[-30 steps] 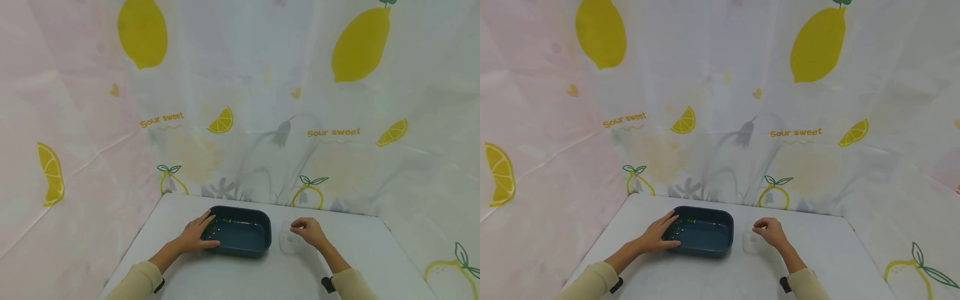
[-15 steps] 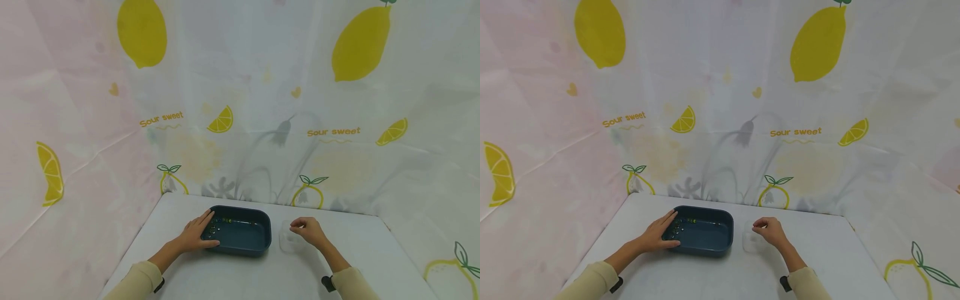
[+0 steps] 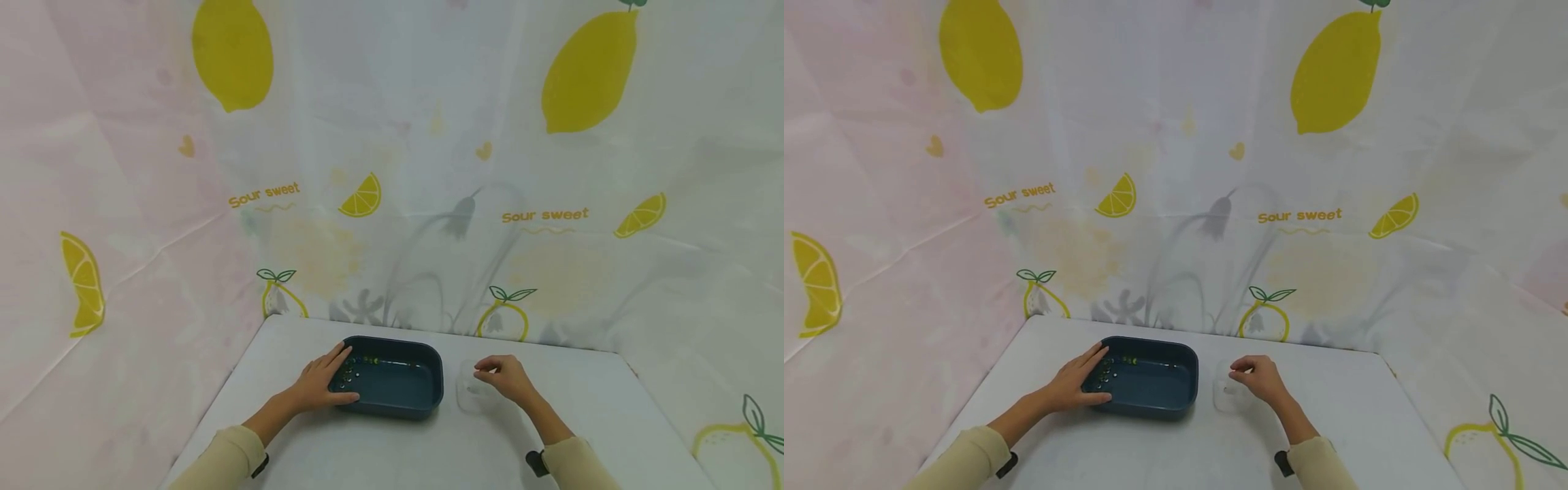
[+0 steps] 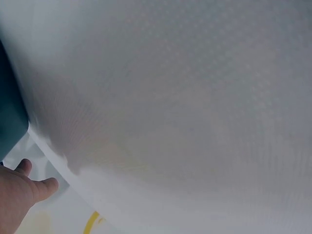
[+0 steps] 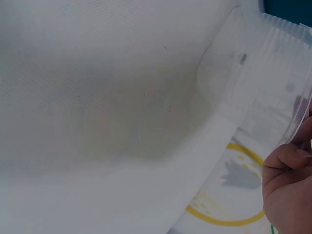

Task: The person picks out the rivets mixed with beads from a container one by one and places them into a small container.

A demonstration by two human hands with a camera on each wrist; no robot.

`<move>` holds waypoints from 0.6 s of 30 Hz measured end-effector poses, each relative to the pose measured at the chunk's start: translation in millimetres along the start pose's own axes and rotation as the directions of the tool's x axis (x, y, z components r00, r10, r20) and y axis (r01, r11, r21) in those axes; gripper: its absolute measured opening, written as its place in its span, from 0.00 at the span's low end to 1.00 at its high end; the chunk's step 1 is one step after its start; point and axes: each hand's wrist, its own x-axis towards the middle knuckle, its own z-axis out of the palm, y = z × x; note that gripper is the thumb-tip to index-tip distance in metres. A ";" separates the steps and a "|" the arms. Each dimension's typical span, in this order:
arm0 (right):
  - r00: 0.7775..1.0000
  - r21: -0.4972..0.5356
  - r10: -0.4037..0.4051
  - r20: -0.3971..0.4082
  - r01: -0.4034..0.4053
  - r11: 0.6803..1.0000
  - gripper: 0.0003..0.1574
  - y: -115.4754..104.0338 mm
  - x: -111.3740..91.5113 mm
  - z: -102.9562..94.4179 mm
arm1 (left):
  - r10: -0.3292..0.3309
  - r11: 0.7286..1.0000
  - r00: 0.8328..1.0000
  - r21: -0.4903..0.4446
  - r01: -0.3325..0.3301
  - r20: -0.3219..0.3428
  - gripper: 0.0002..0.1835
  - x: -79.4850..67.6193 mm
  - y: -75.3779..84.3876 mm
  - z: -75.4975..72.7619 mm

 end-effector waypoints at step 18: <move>0.990 0.063 0.067 -0.123 -0.060 0.996 0.24 -0.9 -10.5 -14.5 | -0.008 1.000 1.000 -0.014 0.008 0.012 0.54 -0.1 1.7 -1.5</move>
